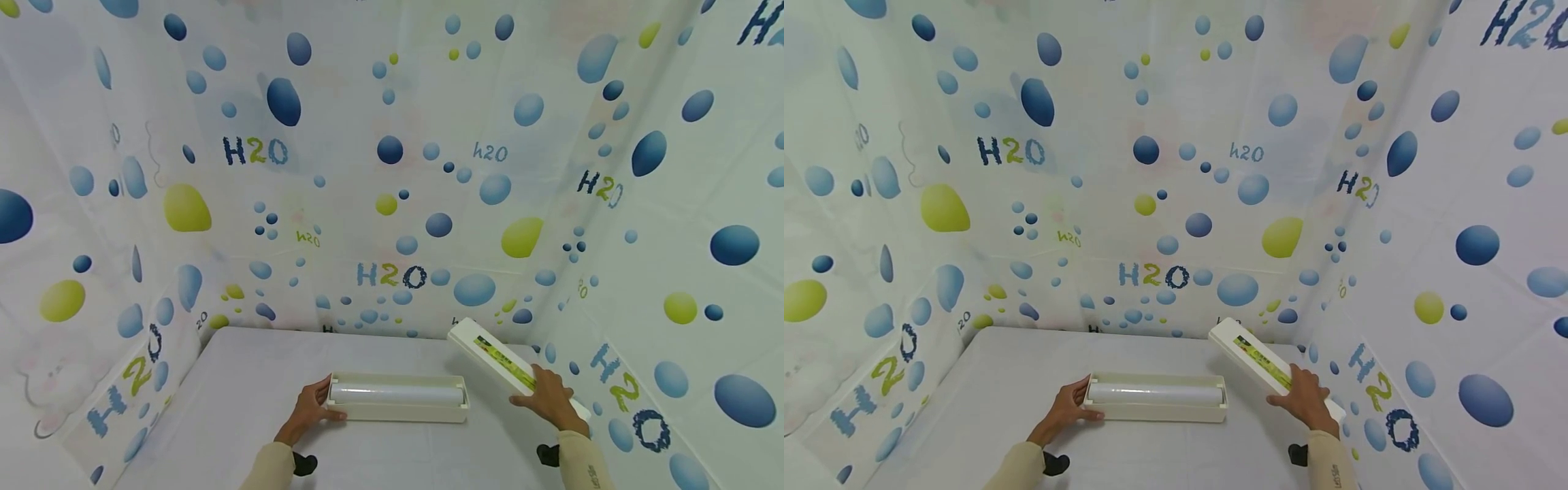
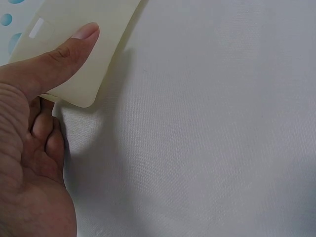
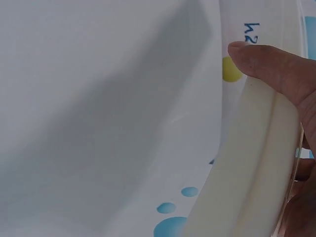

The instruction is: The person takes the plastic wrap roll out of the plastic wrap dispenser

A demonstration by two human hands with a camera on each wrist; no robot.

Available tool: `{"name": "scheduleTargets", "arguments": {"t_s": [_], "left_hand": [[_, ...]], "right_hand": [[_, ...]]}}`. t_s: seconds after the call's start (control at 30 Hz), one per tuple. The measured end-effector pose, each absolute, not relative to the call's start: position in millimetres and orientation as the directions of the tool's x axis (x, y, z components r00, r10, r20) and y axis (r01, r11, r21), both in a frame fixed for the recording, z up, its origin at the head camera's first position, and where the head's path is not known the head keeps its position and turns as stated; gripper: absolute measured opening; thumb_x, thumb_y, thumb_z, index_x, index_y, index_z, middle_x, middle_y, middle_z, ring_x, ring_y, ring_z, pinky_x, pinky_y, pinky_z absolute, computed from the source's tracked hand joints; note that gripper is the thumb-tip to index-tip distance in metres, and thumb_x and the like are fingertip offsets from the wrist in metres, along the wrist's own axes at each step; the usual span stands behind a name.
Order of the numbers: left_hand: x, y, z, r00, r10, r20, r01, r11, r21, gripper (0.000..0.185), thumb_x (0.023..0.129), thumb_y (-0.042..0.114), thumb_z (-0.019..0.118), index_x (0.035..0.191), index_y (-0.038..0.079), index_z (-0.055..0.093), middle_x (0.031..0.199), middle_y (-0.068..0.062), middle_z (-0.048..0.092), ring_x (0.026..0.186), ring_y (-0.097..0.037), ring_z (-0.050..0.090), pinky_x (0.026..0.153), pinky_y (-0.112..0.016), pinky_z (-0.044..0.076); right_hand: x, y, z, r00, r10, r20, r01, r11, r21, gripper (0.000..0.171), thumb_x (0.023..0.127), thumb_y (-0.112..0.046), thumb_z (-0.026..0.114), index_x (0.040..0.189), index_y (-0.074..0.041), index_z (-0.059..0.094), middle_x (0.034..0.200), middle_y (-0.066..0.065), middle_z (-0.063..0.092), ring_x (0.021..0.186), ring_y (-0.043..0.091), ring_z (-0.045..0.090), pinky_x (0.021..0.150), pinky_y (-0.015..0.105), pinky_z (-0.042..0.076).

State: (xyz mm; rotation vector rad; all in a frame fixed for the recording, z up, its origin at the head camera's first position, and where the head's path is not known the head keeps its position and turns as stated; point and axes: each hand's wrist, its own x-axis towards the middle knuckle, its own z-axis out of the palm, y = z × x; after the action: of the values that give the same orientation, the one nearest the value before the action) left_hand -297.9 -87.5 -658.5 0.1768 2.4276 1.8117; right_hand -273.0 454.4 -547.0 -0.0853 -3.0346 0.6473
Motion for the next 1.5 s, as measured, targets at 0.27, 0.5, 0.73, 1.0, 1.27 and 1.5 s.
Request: {"name": "scheduleTargets", "arguments": {"t_s": [0.27, 0.5, 0.73, 1.0, 1.27, 1.5], "left_hand": [[-298, -85, -657, -0.990, 0.135, -0.048, -0.008, 0.285, 0.959, 0.110, 0.075, 0.003, 0.100, 0.165, -0.007, 0.038, 0.168, -0.028, 0.044, 0.154, -0.053, 0.046, 0.126, -0.061, 0.041], [-298, -82, -659, -0.990, 0.135, -0.033, 0.006, 0.279, 0.960, 0.111, 0.073, 0.002, 0.101, 0.164, -0.009, 0.038, 0.167, -0.030, 0.044, 0.154, -0.054, 0.046, 0.127, -0.061, 0.040], [-297, -81, -660, -0.991, 0.130, -0.023, 0.011, 0.259, 0.966, 0.110, 0.072, 0.000, 0.101, 0.163, -0.010, 0.039, 0.167, -0.030, 0.044, 0.155, -0.053, 0.045, 0.128, -0.059, 0.038], [-296, -80, -659, -0.992, 0.128, -0.017, 0.019, 0.278, 0.960, 0.111, 0.072, 0.000, 0.101, 0.163, -0.011, 0.038, 0.167, -0.030, 0.045, 0.154, -0.054, 0.046, 0.127, -0.060, 0.039], [-295, -81, -657, -0.991, 0.130, -0.031, 0.005, 0.272, 0.962, 0.112, 0.072, 0.000, 0.101, 0.164, -0.009, 0.037, 0.168, -0.029, 0.044, 0.155, -0.052, 0.045, 0.128, -0.059, 0.039], [-293, -83, -654, -0.990, 0.137, -0.020, 0.019, 0.279, 0.960, 0.110, 0.073, -0.001, 0.100, 0.163, -0.011, 0.038, 0.167, -0.030, 0.044, 0.153, -0.054, 0.047, 0.126, -0.061, 0.041]], "right_hand": [[-271, 459, -546, -0.997, 0.073, 0.024, 0.057, 0.917, -0.394, 0.087, 0.076, -0.044, 0.096, 0.136, 0.008, 0.059, 0.106, 0.018, 0.073, 0.091, 0.031, 0.062, 0.074, 0.053, 0.049], [-267, 460, -545, -0.997, 0.067, 0.022, 0.053, 0.914, -0.402, 0.086, 0.077, -0.043, 0.096, 0.134, 0.009, 0.059, 0.104, 0.017, 0.073, 0.090, 0.032, 0.063, 0.074, 0.055, 0.049], [-267, 463, -548, -0.996, 0.082, 0.021, 0.067, 0.914, -0.400, 0.085, 0.075, -0.043, 0.097, 0.132, 0.007, 0.060, 0.103, 0.016, 0.073, 0.091, 0.030, 0.064, 0.075, 0.053, 0.049], [-264, 465, -551, -0.995, 0.097, -0.004, 0.091, 0.910, -0.404, 0.085, 0.075, -0.044, 0.098, 0.131, 0.007, 0.059, 0.103, 0.016, 0.073, 0.092, 0.032, 0.063, 0.076, 0.054, 0.049], [-262, 465, -552, -0.995, 0.104, -0.009, 0.098, 0.905, -0.414, 0.084, 0.075, -0.045, 0.098, 0.130, 0.006, 0.059, 0.102, 0.015, 0.071, 0.092, 0.032, 0.061, 0.077, 0.054, 0.046], [-258, 463, -556, -0.993, 0.113, -0.029, 0.114, 0.895, -0.430, 0.085, 0.076, -0.046, 0.097, 0.131, 0.007, 0.059, 0.103, 0.016, 0.071, 0.092, 0.033, 0.060, 0.078, 0.056, 0.045]]}}
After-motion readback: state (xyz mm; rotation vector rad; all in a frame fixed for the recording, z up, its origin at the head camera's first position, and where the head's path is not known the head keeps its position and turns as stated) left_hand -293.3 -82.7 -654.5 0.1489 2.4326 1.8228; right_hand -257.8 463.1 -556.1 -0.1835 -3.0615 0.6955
